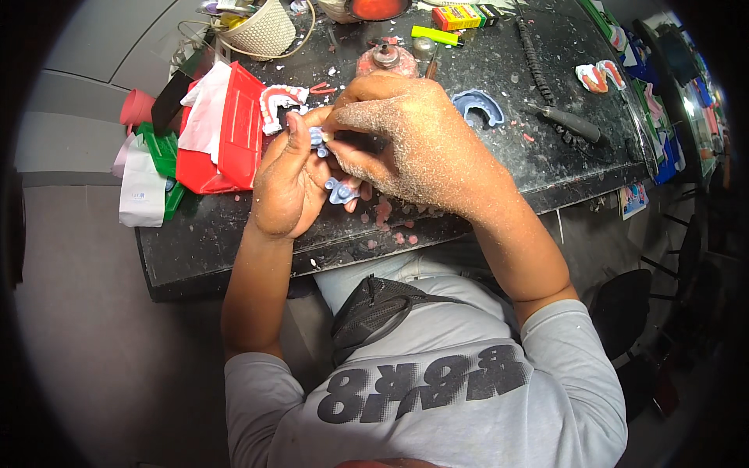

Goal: The person applies a blue substance to the teeth on a dental model using a thin brush and then uses a tool to shape or clear the material.

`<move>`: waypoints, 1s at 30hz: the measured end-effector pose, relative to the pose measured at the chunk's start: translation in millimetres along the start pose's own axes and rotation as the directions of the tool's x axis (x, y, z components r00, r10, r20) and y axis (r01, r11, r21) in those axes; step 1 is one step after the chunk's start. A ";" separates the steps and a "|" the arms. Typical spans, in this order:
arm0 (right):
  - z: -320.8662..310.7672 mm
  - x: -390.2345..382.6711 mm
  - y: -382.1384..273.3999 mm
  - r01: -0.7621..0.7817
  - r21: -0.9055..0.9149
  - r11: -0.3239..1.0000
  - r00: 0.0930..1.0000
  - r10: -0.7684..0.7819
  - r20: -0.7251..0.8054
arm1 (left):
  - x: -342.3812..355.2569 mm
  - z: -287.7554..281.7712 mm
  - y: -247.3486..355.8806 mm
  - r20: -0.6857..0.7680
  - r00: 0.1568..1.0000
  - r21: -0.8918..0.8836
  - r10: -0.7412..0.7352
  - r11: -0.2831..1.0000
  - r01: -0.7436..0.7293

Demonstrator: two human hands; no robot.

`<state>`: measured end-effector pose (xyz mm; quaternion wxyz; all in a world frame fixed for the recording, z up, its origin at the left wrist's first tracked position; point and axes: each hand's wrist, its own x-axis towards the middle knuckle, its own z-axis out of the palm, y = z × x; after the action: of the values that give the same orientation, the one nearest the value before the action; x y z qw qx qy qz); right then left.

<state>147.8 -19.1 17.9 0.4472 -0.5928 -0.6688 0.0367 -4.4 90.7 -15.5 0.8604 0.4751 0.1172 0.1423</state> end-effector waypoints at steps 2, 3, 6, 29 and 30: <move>0.4 -0.6 0.3 -0.016 0.026 1.000 1.000 0.016 -0.002 | -0.8 -0.6 1.8 0.028 1.000 0.001 -0.008 1.000 0.008; 0.6 -0.8 0.4 -0.032 0.053 0.998 0.999 0.032 -0.003 | -0.9 -0.1 1.3 0.029 1.000 0.002 -0.007 1.000 0.007; 1.6 0.2 -0.6 -0.049 0.060 0.997 0.999 0.049 -0.005 | -1.0 0.8 0.7 -0.002 1.000 0.015 0.004 1.000 -0.004; 3.5 -3.0 1.4 -0.023 0.018 1.000 1.000 0.023 -0.019 | 1.4 -13.2 -5.1 0.131 0.991 -0.116 0.019 0.993 -0.003; 3.9 -3.4 1.9 -0.037 0.031 0.999 0.999 0.037 -0.022 | 1.4 -15.6 -5.1 0.130 0.991 -0.115 0.019 0.993 -0.004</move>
<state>146.4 -19.5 12.6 0.4628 -0.5985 -0.6521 0.0487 -7.7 100.9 -28.1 0.8911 0.4342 0.0495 0.1221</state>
